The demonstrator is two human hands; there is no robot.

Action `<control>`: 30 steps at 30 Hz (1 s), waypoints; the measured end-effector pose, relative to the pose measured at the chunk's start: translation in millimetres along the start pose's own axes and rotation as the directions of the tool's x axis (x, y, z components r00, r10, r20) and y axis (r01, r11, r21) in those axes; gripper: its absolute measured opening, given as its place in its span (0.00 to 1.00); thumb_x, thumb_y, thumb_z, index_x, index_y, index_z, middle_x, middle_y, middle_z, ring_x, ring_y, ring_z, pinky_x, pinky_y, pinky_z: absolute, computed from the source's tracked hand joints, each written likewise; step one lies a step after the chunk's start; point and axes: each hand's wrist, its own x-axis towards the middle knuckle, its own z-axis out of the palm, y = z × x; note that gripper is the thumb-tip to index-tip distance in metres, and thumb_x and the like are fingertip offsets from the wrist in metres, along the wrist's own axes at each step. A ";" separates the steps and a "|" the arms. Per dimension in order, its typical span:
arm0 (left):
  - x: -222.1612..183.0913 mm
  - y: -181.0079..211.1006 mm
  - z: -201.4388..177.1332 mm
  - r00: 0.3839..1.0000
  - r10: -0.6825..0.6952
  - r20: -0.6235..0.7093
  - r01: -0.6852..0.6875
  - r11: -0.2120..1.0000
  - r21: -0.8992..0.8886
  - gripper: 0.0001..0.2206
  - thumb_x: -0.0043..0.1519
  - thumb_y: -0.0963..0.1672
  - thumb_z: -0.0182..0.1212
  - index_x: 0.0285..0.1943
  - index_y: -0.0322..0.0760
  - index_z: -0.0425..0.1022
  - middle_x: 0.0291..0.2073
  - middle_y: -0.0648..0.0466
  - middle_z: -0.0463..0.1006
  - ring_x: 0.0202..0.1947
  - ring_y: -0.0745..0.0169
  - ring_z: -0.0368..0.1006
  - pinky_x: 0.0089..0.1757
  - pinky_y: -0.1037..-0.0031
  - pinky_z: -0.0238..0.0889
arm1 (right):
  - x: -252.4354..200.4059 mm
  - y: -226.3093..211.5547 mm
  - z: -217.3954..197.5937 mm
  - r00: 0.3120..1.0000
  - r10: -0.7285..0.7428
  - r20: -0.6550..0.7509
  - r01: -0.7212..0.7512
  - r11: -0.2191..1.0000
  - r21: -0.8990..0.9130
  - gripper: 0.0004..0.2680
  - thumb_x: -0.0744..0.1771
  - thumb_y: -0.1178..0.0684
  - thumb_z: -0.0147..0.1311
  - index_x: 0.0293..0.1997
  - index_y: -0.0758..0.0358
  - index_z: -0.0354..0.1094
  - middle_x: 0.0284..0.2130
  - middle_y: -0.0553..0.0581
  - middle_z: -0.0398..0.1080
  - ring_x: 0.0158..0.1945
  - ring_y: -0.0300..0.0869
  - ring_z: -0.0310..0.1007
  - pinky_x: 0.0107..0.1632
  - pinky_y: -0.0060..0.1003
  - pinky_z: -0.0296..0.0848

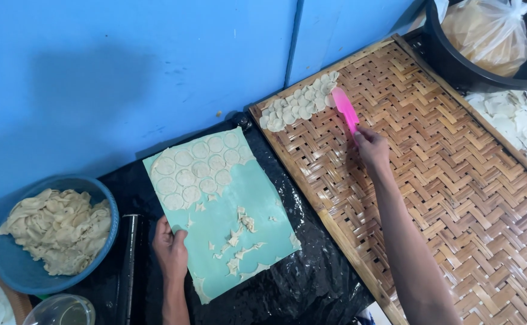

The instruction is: Scraping circular dough pieces from a stencil onto a bamboo tray using a spatula.

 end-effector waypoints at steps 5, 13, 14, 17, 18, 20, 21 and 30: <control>1.3 -2.6 -0.5 1.000 -0.011 -0.001 0.011 1.000 0.001 0.21 0.57 0.34 0.49 0.61 0.24 0.69 0.44 0.47 0.79 0.43 0.64 0.74 0.49 0.74 0.65 | -15.3 -19.9 -3.6 0.994 -0.081 -0.070 0.056 0.952 -0.301 0.12 0.69 0.55 0.54 0.60 0.61 0.72 0.30 0.59 0.77 0.27 0.35 0.72 0.29 0.30 0.70; 0.5 -1.5 -0.4 1.000 -0.004 -0.007 0.003 1.000 -0.020 0.21 0.57 0.34 0.49 0.61 0.23 0.69 0.46 0.47 0.79 0.44 0.64 0.74 0.49 0.74 0.64 | -29.8 -35.2 -2.6 0.898 -0.428 -0.106 0.207 0.623 -0.755 0.12 0.68 0.57 0.55 0.59 0.64 0.74 0.37 0.69 0.74 0.22 0.42 0.69 0.19 0.35 0.68; 0.2 0.5 -0.2 1.000 -0.008 -0.003 0.008 1.000 -0.004 0.21 0.57 0.34 0.49 0.61 0.24 0.69 0.46 0.47 0.79 0.44 0.64 0.74 0.49 0.74 0.65 | -34.5 -41.7 -2.6 0.911 -0.395 -0.117 0.182 0.640 -0.747 0.12 0.69 0.58 0.54 0.60 0.65 0.73 0.37 0.69 0.73 0.21 0.43 0.69 0.18 0.35 0.67; 2.1 -7.0 -2.4 1.000 -0.005 0.015 0.006 0.999 -0.041 0.21 0.57 0.34 0.50 0.62 0.24 0.68 0.46 0.46 0.79 0.45 0.64 0.74 0.49 0.74 0.65 | -47.8 -31.9 -4.7 0.907 -0.415 -0.075 0.256 0.683 -0.684 0.12 0.70 0.59 0.52 0.61 0.67 0.71 0.38 0.68 0.73 0.22 0.42 0.69 0.19 0.34 0.67; 3.4 -11.7 -4.5 0.999 0.004 0.032 -0.001 0.996 -0.092 0.21 0.57 0.34 0.50 0.62 0.24 0.68 0.47 0.46 0.79 0.46 0.64 0.74 0.50 0.74 0.65 | -52.1 -23.6 -4.7 0.883 -0.468 -0.032 0.350 0.703 -0.619 0.12 0.71 0.59 0.51 0.62 0.69 0.70 0.39 0.67 0.73 0.23 0.40 0.70 0.21 0.33 0.68; 4.2 -14.7 -5.1 1.000 -0.007 0.027 0.010 0.993 -0.121 0.22 0.57 0.33 0.51 0.63 0.24 0.68 0.48 0.46 0.79 0.46 0.64 0.75 0.50 0.74 0.65 | -101.1 -51.2 3.6 0.899 -0.438 0.017 0.362 0.719 -0.593 0.12 0.71 0.59 0.51 0.61 0.67 0.71 0.37 0.67 0.73 0.22 0.41 0.69 0.21 0.34 0.68; 5.0 -16.0 -6.4 0.999 -0.015 0.030 0.019 0.989 -0.149 0.22 0.57 0.33 0.51 0.63 0.25 0.67 0.48 0.46 0.79 0.46 0.64 0.75 0.49 0.74 0.66 | -125.3 -64.9 8.4 0.912 -0.406 0.059 0.365 0.737 -0.568 0.12 0.70 0.59 0.51 0.60 0.66 0.72 0.36 0.66 0.73 0.22 0.43 0.68 0.20 0.36 0.69; 4.3 -20.0 -7.3 0.999 0.022 0.036 -0.017 0.992 -0.127 0.22 0.57 0.33 0.50 0.63 0.25 0.68 0.47 0.46 0.80 0.44 0.66 0.74 0.48 0.75 0.65 | -246.6 -88.4 70.7 0.867 -0.328 0.375 0.466 0.799 -0.380 0.11 0.67 0.53 0.57 0.55 0.59 0.76 0.33 0.58 0.74 0.25 0.44 0.75 0.31 0.40 0.76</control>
